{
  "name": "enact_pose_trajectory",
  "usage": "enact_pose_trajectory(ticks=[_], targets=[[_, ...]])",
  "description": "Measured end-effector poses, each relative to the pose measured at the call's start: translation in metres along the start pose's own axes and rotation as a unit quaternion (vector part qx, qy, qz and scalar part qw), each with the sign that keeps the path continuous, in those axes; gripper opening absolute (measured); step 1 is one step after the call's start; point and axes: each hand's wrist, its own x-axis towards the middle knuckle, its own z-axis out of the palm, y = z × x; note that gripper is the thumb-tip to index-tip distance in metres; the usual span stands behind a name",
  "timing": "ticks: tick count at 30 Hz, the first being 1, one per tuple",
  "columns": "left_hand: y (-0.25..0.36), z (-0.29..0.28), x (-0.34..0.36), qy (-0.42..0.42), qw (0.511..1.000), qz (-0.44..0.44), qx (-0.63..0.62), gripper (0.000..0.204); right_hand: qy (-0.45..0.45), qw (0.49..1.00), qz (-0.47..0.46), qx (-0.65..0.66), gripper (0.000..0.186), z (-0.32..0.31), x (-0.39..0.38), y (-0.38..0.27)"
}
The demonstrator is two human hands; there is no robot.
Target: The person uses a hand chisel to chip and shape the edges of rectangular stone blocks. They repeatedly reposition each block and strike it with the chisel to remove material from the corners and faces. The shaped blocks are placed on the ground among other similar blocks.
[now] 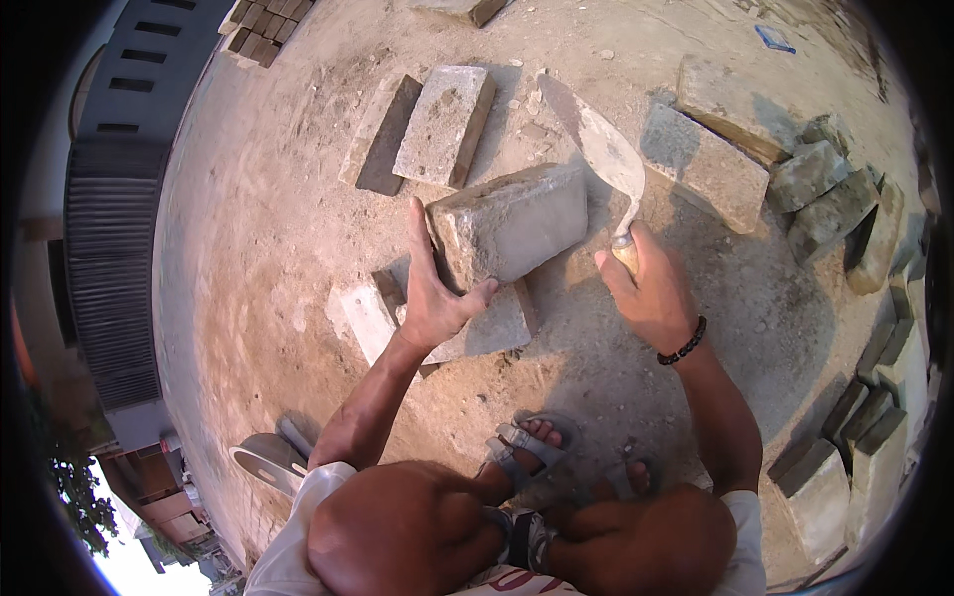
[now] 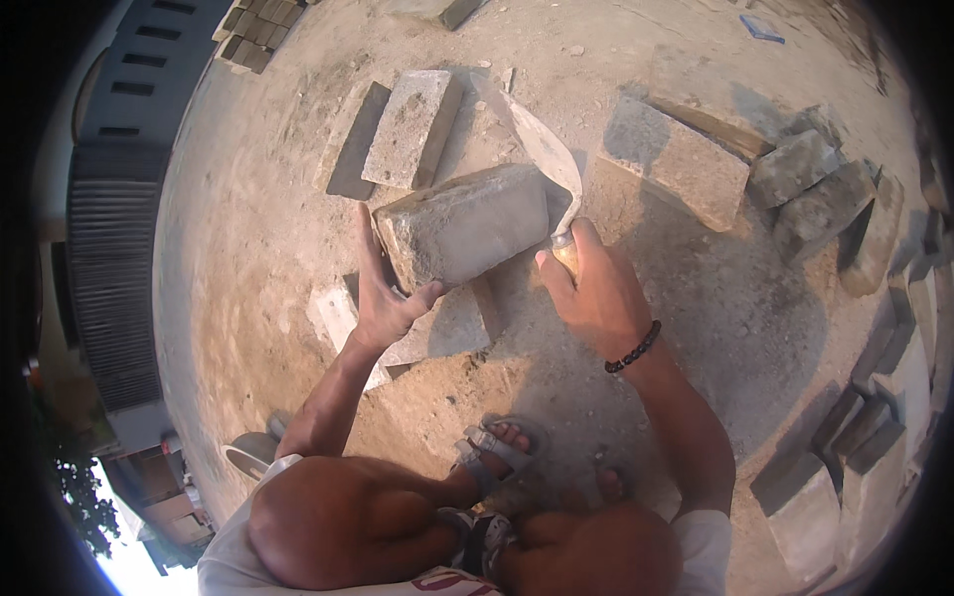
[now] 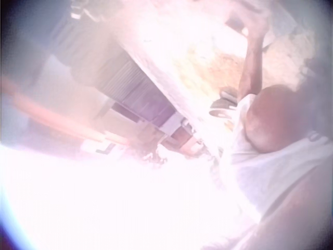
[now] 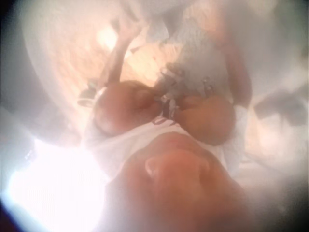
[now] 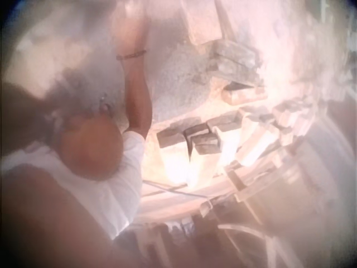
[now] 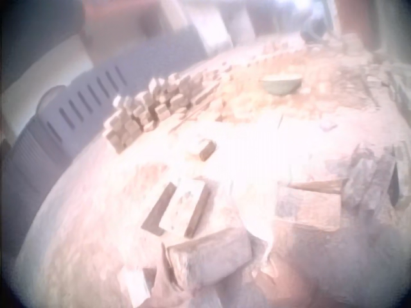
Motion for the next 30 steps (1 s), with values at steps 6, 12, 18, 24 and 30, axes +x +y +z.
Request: enact_pose_trajectory(ticks=[6, 12, 18, 24, 30], targets=[[0.008, 0.012, 0.012, -0.038, 0.990, 0.044, 0.127, 0.134, 0.026, 0.994, -0.051, -0.090, 0.027, 0.048, -0.019, 0.036], [0.019, 0.006, 0.009, -0.095, 0.969, 0.061, 0.219, 0.117, 0.015, 0.997, 0.022, -0.075, 0.026, -0.033, -0.020, 0.031], [0.034, 0.022, 0.012, -0.130, 0.954, 0.109, 0.246, 0.093, -0.015, 0.999, -0.051, -0.009, 0.028, 0.000, -0.072, 0.012], [0.033, 0.009, 0.013, -0.132, 0.944, 0.123, 0.275, 0.093, 0.008, 0.996, 0.062, -0.067, 0.030, -0.023, -0.051, 0.062], [0.033, 0.013, 0.021, -0.134, 0.956, 0.089, 0.244, 0.092, -0.058, 0.995, -0.086, -0.009, 0.030, -0.013, -0.058, 0.027]])
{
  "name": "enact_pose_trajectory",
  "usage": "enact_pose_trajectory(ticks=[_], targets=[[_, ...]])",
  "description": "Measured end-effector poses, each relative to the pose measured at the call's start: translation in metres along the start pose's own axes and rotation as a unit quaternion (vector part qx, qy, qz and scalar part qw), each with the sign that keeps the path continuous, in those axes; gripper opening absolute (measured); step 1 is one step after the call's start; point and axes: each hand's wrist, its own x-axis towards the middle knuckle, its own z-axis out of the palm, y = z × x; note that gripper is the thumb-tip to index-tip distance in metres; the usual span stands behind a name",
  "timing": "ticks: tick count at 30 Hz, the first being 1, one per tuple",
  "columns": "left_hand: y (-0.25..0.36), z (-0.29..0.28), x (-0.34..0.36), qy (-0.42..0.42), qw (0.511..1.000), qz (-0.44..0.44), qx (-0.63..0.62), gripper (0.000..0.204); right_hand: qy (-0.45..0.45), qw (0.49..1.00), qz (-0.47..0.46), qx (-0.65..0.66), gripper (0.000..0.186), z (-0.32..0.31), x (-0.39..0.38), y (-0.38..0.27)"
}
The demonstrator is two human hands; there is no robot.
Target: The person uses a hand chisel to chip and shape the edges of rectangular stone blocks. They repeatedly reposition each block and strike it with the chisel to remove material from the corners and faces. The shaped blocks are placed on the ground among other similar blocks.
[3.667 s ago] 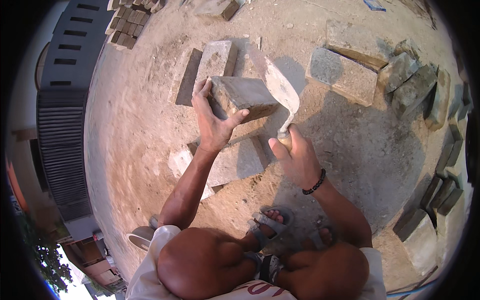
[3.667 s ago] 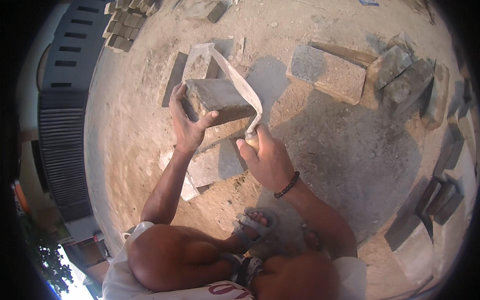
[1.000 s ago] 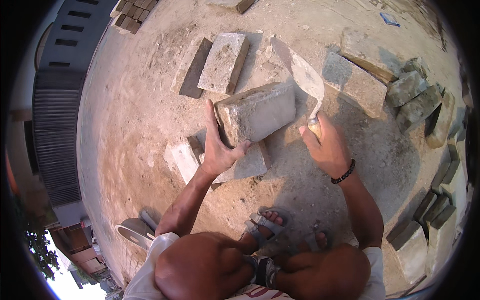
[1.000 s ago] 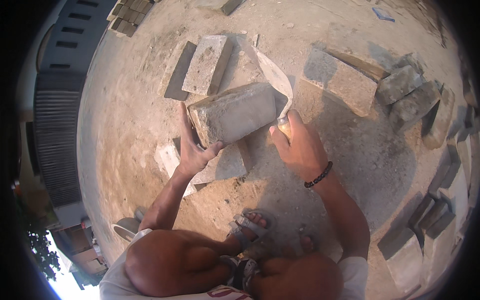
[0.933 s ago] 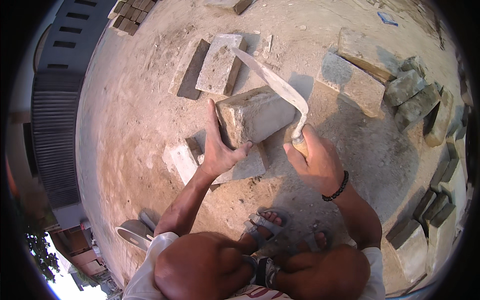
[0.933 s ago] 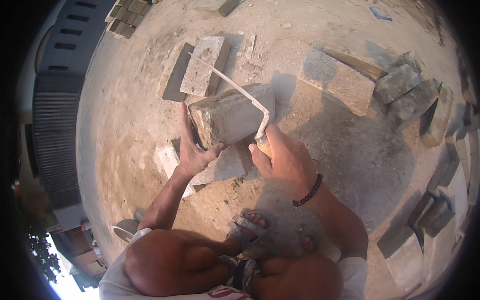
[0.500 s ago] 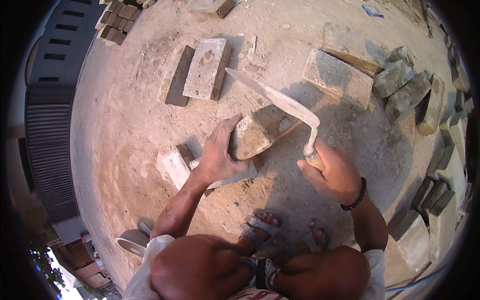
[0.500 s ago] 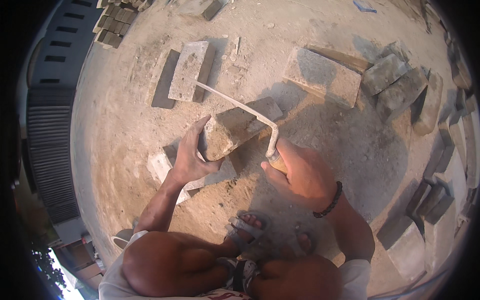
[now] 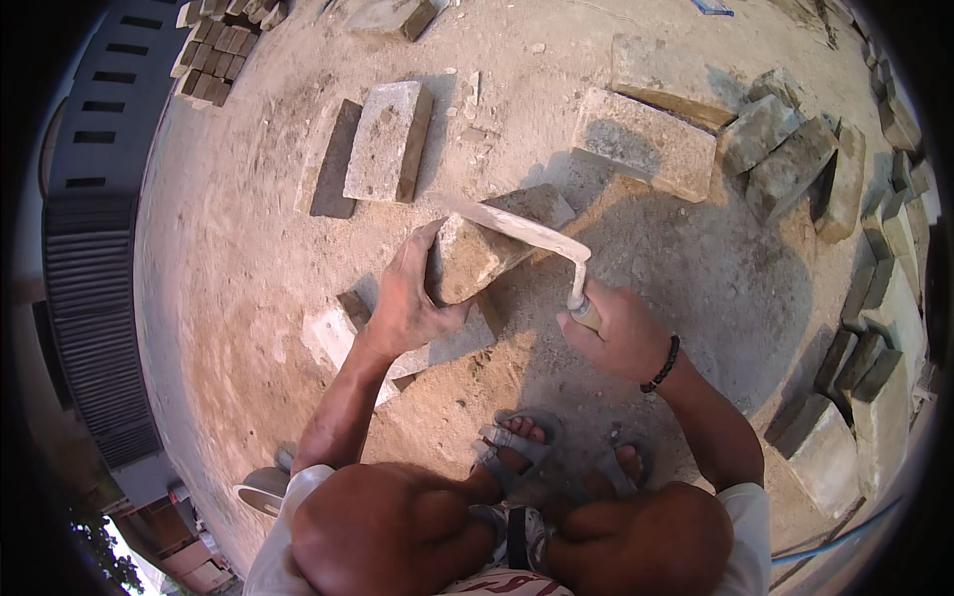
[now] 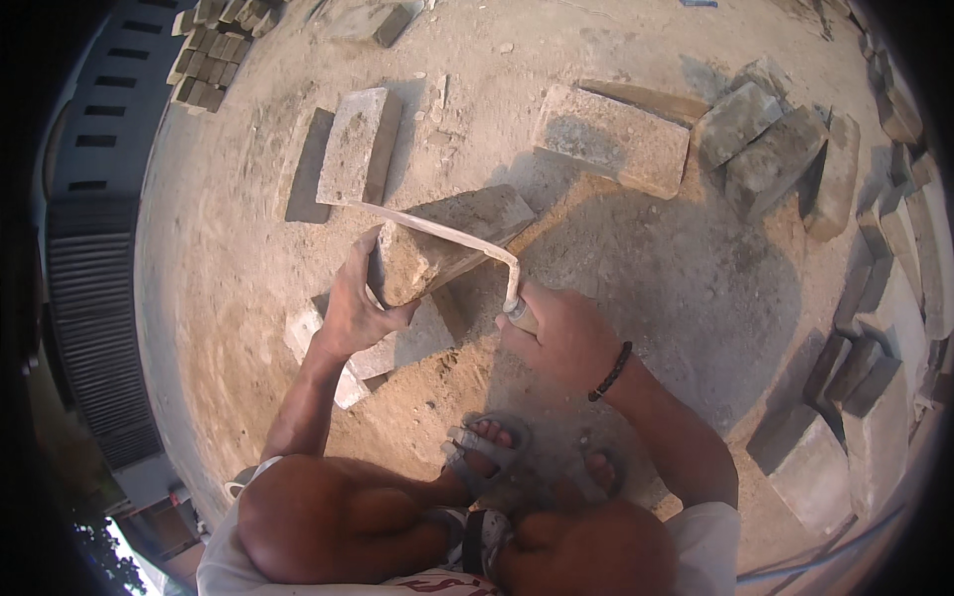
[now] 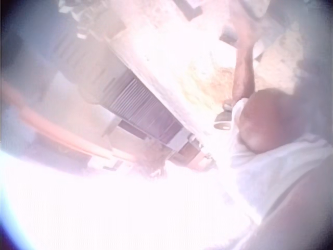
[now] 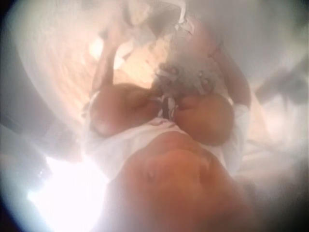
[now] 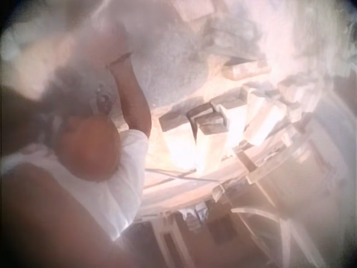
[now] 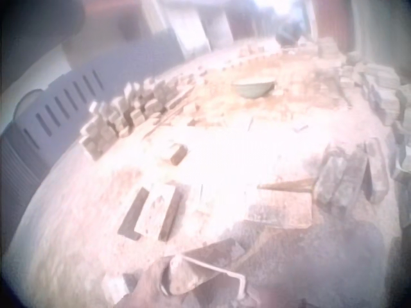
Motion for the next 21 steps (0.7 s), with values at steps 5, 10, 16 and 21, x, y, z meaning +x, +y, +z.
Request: enact_pose_trajectory(ticks=[5, 10, 16, 21], targets=[[-0.010, -0.001, -0.007, 0.022, 0.995, -0.062, -0.076, 0.093, 0.012, 0.992, -0.019, -0.121, 0.030, -0.029, 0.029, -0.030], [0.004, -0.003, -0.010, -0.030, 0.998, -0.051, 0.011, 0.094, 0.038, 0.997, -0.072, -0.016, 0.029, -0.016, 0.009, -0.047], [0.009, -0.004, -0.012, -0.011, 0.999, -0.048, -0.002, 0.095, 0.028, 0.985, 0.120, -0.120, 0.030, -0.022, 0.017, 0.029], [0.010, 0.002, -0.009, -0.027, 0.999, -0.014, 0.029, 0.096, 0.036, 0.996, 0.064, -0.053, 0.031, 0.005, -0.011, -0.013]])
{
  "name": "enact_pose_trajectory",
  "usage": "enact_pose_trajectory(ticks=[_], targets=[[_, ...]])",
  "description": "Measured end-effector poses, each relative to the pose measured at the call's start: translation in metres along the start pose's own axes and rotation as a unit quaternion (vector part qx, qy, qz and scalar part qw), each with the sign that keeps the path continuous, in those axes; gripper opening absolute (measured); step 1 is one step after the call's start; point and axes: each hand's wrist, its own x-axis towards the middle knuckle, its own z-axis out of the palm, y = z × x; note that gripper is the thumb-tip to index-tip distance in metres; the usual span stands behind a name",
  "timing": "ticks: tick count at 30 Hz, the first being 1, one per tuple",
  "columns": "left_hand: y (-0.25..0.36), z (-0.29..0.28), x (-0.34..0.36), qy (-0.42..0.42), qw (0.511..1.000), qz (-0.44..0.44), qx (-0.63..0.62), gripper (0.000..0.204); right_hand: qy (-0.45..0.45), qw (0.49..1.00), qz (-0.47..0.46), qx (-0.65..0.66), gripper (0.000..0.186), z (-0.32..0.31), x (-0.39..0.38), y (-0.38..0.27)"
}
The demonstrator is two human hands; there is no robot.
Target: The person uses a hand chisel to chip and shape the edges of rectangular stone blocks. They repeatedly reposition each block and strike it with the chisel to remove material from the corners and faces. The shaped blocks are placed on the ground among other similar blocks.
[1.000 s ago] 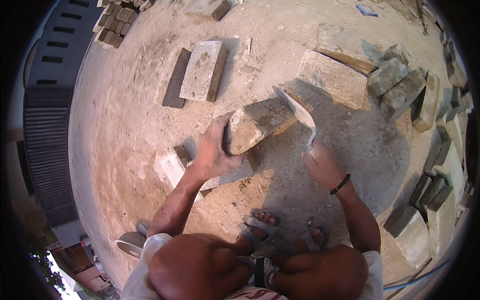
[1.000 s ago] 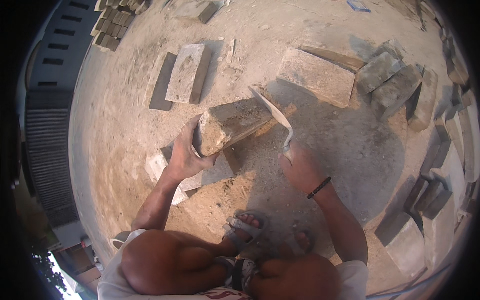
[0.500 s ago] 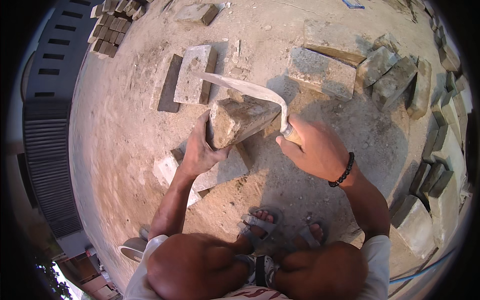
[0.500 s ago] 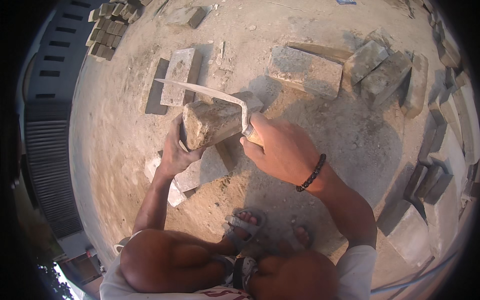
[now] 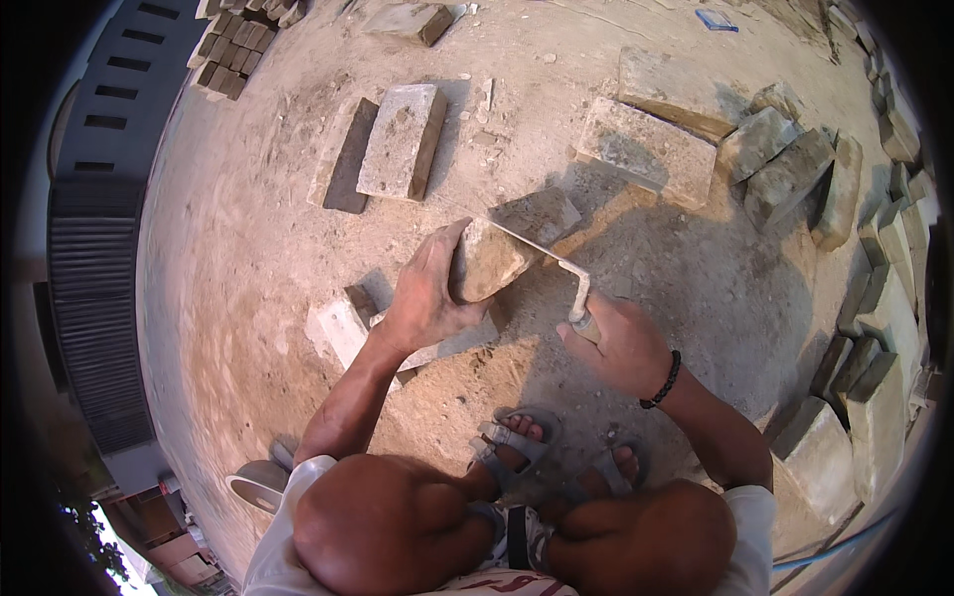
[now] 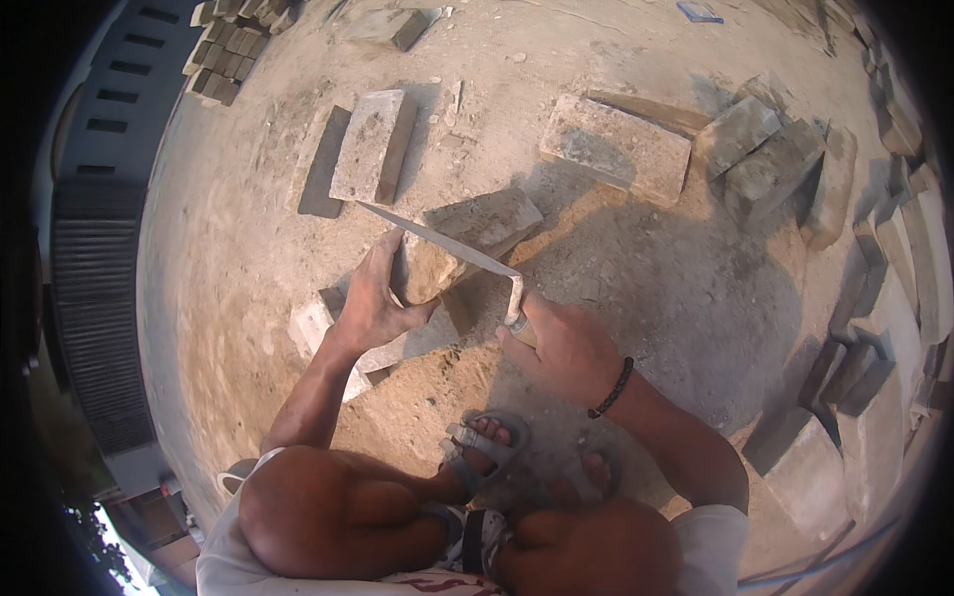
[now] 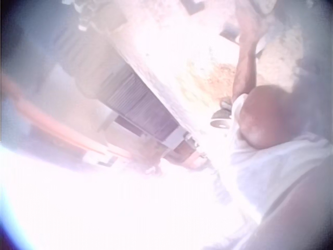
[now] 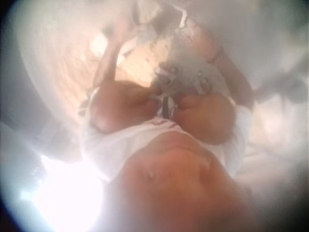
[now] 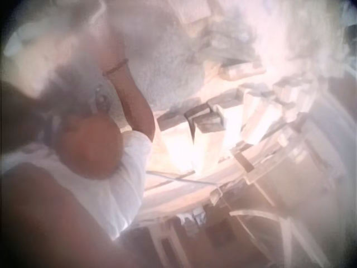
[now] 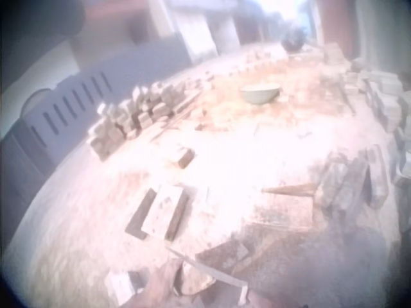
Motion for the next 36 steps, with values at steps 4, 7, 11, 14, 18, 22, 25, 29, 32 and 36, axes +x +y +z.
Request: enact_pose_trajectory(ticks=[4, 7, 11, 14, 18, 22, 25, 29, 32, 36], targets=[[-0.002, -0.001, 0.002, 0.011, 0.999, -0.025, -0.030, 0.095, -0.059, 0.982, 0.124, -0.128, 0.034, -0.020, 0.030, 0.071], [-0.015, 0.003, -0.003, 0.007, 0.999, -0.015, -0.031, 0.093, -0.023, 0.997, 0.062, -0.033, 0.035, -0.023, 0.016, 0.027], [-0.011, 0.001, -0.003, 0.013, 0.999, -0.010, -0.031, 0.094, -0.059, 0.998, 0.027, -0.012, 0.036, 0.010, 0.015, 0.017], [-0.011, 0.004, -0.004, 0.008, 0.999, -0.009, -0.038, 0.095, -0.063, 0.984, 0.117, -0.120, 0.034, -0.017, 0.051, 0.092], [-0.031, 0.005, -0.025, 0.006, 0.999, -0.041, -0.034, 0.097, -0.027, 0.994, 0.091, -0.058, 0.033, -0.021, 0.041, 0.015], [-0.021, 0.006, -0.017, 0.016, 0.997, -0.053, -0.052, 0.098, -0.078, 0.990, 0.067, -0.100, 0.036, 0.011, 0.038, 0.042], [-0.011, -0.002, -0.014, -0.006, 0.990, -0.106, -0.096, 0.098, -0.045, 0.984, 0.113, -0.128, 0.036, -0.003, 0.062, 0.096], [-0.024, 0.001, -0.020, 0.029, 0.995, -0.043, -0.084, 0.097, -0.010, 0.992, 0.107, -0.069, 0.037, -0.026, 0.048, 0.024], [-0.014, 0.002, -0.011, 0.016, 0.996, -0.055, -0.076, 0.097, -0.033, 0.999, -0.003, -0.014, 0.034, -0.023, 0.011, -0.020], [-0.016, 0.004, -0.006, 0.022, 0.998, -0.026, -0.058, 0.097, -0.032, 0.996, 0.014, -0.084, 0.031, 0.004, 0.018, 0.022]])
